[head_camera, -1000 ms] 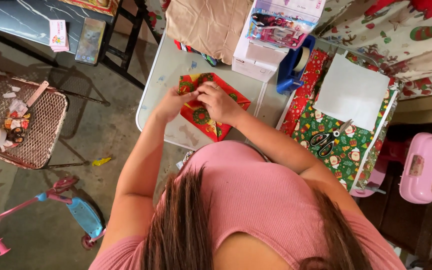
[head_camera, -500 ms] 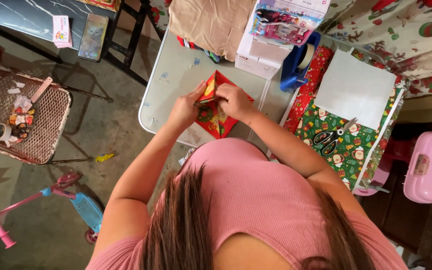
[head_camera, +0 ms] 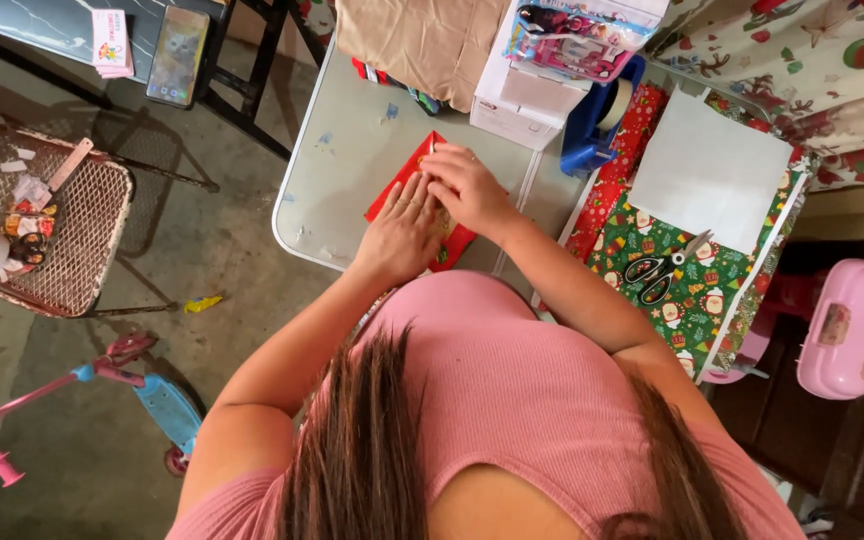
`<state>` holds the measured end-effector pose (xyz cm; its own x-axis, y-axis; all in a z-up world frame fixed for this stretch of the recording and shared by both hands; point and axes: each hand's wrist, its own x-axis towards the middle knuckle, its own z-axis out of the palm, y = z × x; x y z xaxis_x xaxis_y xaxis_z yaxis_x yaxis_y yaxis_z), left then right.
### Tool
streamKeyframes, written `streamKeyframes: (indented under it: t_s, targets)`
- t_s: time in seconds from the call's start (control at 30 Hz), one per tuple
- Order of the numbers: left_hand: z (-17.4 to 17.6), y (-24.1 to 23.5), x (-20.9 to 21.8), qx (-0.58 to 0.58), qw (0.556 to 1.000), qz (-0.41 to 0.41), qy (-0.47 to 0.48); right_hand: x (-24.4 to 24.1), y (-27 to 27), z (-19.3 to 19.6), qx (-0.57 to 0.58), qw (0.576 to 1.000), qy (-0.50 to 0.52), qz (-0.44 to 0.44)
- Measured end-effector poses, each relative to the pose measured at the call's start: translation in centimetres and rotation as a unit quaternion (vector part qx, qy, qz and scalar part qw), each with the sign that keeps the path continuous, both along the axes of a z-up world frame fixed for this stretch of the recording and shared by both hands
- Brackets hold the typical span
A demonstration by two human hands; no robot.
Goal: The person wraps a small box with red Christmas-themed wrapping paper on a table. They fold the paper edges, secure them with tape, and then place the wrapped gift aside. The person then picks up a roll of green wrapping paper and a white sheet of paper.
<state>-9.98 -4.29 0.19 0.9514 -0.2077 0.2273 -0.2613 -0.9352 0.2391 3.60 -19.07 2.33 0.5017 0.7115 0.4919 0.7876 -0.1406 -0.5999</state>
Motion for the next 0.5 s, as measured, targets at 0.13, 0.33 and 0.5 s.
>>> streamKeyframes:
  t_s: [0.13,0.33,0.5]
  targets:
    - [1.1,0.5,-0.3,-0.023,0.999,-0.021,0.028,-0.3,-1.7,-0.3,-0.071,0.987,-0.134,-0.058]
    - [-0.6,5.5,3.3,-0.303,0.934,0.008,0.188,-0.5,-2.6,-0.6,-0.125,0.976,-0.165,-0.063]
    - [1.0,6.6,5.5,-0.191,0.976,-0.02,0.104,-1.2,-3.1,0.3,-0.114,0.965,-0.226,-0.063]
